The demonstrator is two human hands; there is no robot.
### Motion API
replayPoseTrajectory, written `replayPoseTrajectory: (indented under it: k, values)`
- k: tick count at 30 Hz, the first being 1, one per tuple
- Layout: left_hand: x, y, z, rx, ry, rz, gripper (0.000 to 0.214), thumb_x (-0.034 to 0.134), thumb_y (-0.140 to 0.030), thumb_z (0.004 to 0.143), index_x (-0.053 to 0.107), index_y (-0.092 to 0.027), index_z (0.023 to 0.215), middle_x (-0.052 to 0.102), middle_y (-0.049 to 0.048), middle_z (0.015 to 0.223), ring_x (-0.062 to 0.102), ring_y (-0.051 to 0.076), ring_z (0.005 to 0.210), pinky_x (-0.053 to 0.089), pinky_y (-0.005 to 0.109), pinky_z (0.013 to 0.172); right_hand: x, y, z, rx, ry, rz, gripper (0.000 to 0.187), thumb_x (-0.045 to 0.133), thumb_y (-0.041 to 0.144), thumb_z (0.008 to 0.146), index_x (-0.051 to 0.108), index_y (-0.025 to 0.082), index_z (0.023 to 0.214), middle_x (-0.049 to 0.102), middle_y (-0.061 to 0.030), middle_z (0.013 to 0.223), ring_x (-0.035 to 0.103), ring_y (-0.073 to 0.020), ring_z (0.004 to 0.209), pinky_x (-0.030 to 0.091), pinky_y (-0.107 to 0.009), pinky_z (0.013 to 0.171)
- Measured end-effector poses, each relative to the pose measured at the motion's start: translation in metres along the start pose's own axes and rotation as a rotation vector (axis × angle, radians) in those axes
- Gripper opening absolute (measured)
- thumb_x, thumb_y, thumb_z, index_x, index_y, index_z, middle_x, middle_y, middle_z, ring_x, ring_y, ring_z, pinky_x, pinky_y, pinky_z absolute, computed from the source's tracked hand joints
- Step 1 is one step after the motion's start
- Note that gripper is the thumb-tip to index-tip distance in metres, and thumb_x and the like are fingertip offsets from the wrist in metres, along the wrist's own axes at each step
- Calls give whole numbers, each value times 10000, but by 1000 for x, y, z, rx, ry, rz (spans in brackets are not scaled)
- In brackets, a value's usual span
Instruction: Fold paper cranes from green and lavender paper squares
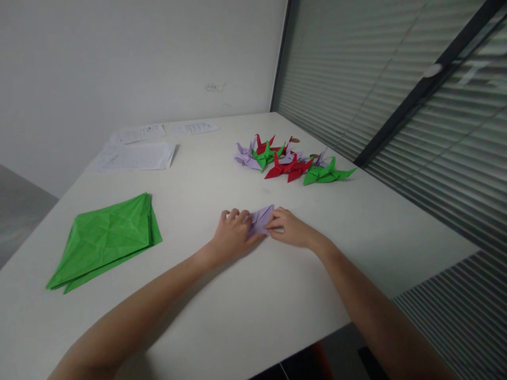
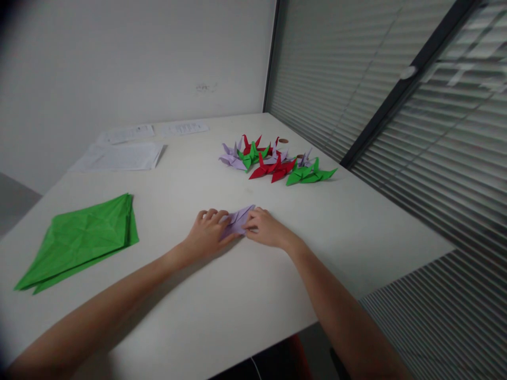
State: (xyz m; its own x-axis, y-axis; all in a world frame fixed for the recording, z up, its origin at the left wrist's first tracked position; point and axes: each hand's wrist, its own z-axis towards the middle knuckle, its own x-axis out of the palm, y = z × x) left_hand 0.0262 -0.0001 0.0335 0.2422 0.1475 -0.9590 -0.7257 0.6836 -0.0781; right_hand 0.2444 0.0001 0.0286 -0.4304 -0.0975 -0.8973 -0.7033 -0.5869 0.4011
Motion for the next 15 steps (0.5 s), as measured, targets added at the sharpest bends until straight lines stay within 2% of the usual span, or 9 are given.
replayPoseTrajectory:
  k: [4,8,11,15]
  values:
    - [9,6,4,40,21,-8,223,558,-292,907,632,-156,1068,621,126,1133,560,277,994,455,432,818,2,6,1,-43,16,70,122,680,137,794,755,198,868,632,-64,920,536,-203,925,462,-368,871]
    - [17,10,7,158,-19,-136,204,547,-187,910,618,-160,1100,651,104,1058,600,226,932,498,386,815,2,4,2,-66,13,110,106,687,186,817,753,230,888,647,-58,1006,534,-211,994,449,-384,919]
    - [17,11,7,253,3,-227,155,517,-189,931,653,-146,992,681,92,935,636,199,881,519,354,821,3,0,3,-63,46,145,130,681,204,834,752,245,935,667,-46,1000,564,-197,956,454,-374,905]
    - [17,12,6,268,-13,-270,170,594,-287,897,677,-139,895,698,106,924,660,219,914,538,369,841,8,-4,4,-50,22,133,112,674,225,848,760,246,916,681,-45,952,592,-188,888,461,-368,855]
